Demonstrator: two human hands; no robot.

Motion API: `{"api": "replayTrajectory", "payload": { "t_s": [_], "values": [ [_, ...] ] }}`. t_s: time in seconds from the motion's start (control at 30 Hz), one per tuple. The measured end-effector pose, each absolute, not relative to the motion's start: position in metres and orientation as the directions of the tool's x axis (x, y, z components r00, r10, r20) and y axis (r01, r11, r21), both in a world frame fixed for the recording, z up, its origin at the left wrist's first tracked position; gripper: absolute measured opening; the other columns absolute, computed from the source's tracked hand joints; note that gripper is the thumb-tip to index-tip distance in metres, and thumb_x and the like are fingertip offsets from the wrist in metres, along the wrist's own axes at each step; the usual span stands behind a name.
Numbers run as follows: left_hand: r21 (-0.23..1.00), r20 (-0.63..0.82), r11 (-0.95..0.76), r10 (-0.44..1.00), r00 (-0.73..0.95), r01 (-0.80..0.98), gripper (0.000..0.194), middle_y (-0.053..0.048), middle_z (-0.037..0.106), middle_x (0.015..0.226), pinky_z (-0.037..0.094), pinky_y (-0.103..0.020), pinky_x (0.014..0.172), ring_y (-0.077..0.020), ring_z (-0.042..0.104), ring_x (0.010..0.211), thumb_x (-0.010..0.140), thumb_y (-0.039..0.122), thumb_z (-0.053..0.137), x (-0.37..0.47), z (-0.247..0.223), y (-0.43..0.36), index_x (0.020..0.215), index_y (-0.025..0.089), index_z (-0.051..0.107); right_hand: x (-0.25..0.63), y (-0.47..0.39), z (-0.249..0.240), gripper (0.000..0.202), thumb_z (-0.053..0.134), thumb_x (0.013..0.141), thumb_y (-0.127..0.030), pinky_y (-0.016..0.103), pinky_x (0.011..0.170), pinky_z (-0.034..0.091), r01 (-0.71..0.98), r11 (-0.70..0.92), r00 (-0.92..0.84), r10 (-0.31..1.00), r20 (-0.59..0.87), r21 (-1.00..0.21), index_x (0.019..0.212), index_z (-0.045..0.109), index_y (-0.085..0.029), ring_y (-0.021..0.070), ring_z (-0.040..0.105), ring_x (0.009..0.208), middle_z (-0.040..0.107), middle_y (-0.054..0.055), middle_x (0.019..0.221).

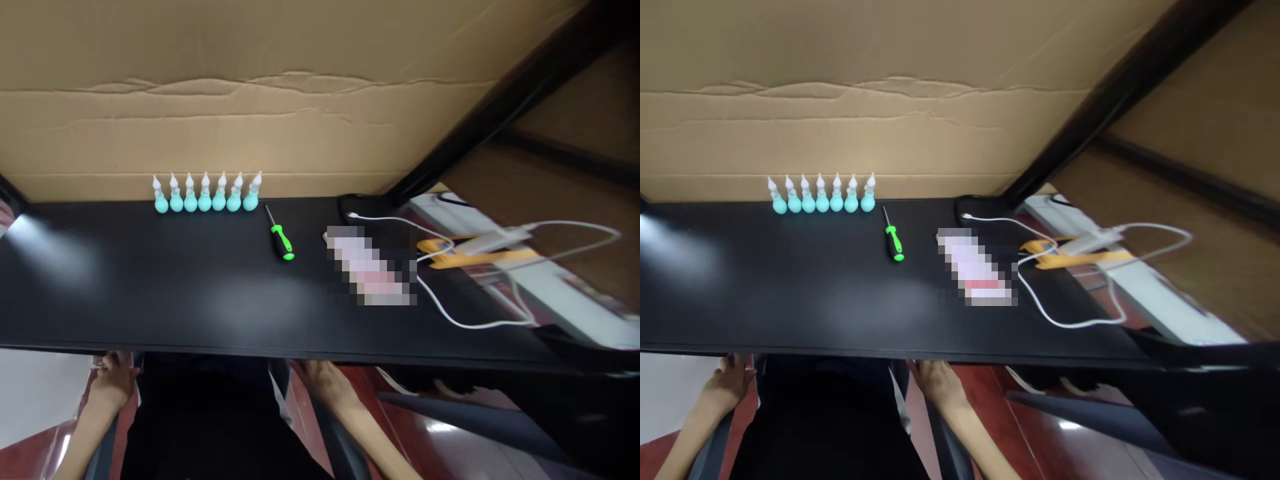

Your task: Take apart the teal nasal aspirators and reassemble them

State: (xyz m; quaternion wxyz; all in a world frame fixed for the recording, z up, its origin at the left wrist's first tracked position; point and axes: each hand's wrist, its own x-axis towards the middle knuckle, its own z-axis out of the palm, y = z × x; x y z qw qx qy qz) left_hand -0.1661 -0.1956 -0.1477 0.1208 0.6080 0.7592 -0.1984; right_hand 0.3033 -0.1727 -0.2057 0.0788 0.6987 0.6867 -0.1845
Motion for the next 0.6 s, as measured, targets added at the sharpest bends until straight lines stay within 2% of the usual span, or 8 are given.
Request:
{"api": "replayTrajectory", "payload": {
  "t_s": [0.1,0.13,0.17,0.23,0.3,0.37,0.47,0.6],
  "values": [
    [-0.003,-0.610,0.037,0.792,-0.031,0.999,0.051,-0.020,0.084,0.113,0.067,-0.053,0.097,-0.0381,0.084,0.102,0.110,0.048,0.050,-0.165,-0.082,-0.207,0.131,0.016,0.083,0.290,-0.180,-0.157,0.051,0.068,0.099,-0.031,0.061,0.108,0.061,0.987,-0.020,-0.052,0.895,-0.444,-0.157,0.143,0.074,-0.006,0.0486,0.071,0.136,0.070,0.033,0.146],
    [0.102,-0.617,-0.031,0.782,0.088,0.994,0.051,-0.011,0.085,0.111,0.068,-0.045,0.098,-0.0306,0.084,0.103,0.113,0.055,0.047,-0.165,-0.053,-0.208,0.144,0.030,0.078,0.287,-0.182,-0.131,0.048,0.070,0.101,-0.039,0.048,0.112,0.061,0.961,0.064,-0.190,0.858,-0.477,-0.268,0.143,0.077,-0.016,0.0377,0.074,0.134,0.073,0.021,0.148],
    [0.305,-0.625,-0.154,0.713,0.320,0.940,0.053,-0.007,0.085,0.119,0.068,-0.040,0.099,-0.0268,0.084,0.108,0.114,0.059,0.048,-0.164,-0.023,-0.205,0.159,0.037,0.065,0.285,-0.181,-0.102,0.050,0.067,0.105,-0.048,0.042,0.113,0.060,0.837,0.178,-0.459,0.742,-0.488,-0.517,0.146,0.075,-0.019,0.0314,0.077,0.130,0.077,0.017,0.143],
    [0.605,-0.388,-0.430,0.575,0.720,0.670,0.057,-0.006,0.083,0.135,0.065,-0.034,0.108,-0.0248,0.081,0.124,0.111,0.061,0.060,-0.159,0.034,-0.192,0.164,0.041,0.059,0.282,-0.172,-0.040,0.053,0.064,0.107,-0.062,0.031,0.090,0.064,0.521,0.188,-0.738,0.589,-0.329,-0.833,0.136,0.080,-0.021,0.0224,0.083,0.096,0.086,0.010,0.113],
    [0.700,-0.065,-0.623,0.431,0.900,0.349,0.049,-0.004,0.085,0.130,0.065,-0.027,0.105,-0.0197,0.082,0.118,0.114,0.049,0.061,-0.148,0.077,-0.166,0.162,0.041,0.060,0.279,-0.145,0.015,0.047,0.060,0.109,-0.062,0.028,0.072,0.059,0.378,0.291,-0.700,0.711,-0.065,-0.879,0.123,0.082,-0.022,0.0167,0.077,0.072,0.083,0.003,0.085],
    [0.658,0.155,-0.730,0.371,0.916,0.185,0.040,-0.003,0.087,0.112,0.065,-0.022,0.093,-0.0153,0.082,0.100,0.114,0.032,0.064,-0.130,0.101,-0.131,0.154,0.036,0.067,0.273,-0.097,0.052,0.039,0.061,0.109,-0.055,0.031,0.080,0.058,0.504,0.462,-0.434,0.866,0.249,-0.730,0.107,0.082,-0.023,0.0181,0.076,0.079,0.082,0.004,0.089],
    [0.545,0.407,-0.798,0.519,0.752,0.257,0.020,0.000,0.084,0.086,0.063,-0.019,0.080,-0.0114,0.079,0.078,0.111,0.023,0.065,-0.098,0.103,-0.072,0.120,0.026,0.083,0.258,0.002,0.069,0.029,0.064,0.105,-0.044,0.039,0.091,0.058,0.720,0.432,-0.087,0.833,0.547,-0.543,0.109,0.079,-0.019,0.0246,0.075,0.090,0.081,0.011,0.101],
    [0.654,0.568,-0.663,0.749,0.342,0.365,0.026,0.001,0.071,0.064,0.058,-0.018,0.060,-0.0088,0.067,0.055,0.105,0.038,0.068,-0.063,0.072,-0.005,0.098,0.016,0.081,0.237,0.111,0.054,0.036,0.066,0.101,-0.033,0.048,0.110,0.055,0.770,0.260,0.020,0.903,0.429,-0.582,0.129,0.073,-0.011,0.0297,0.074,0.110,0.077,0.022,0.131]
  ]
}}
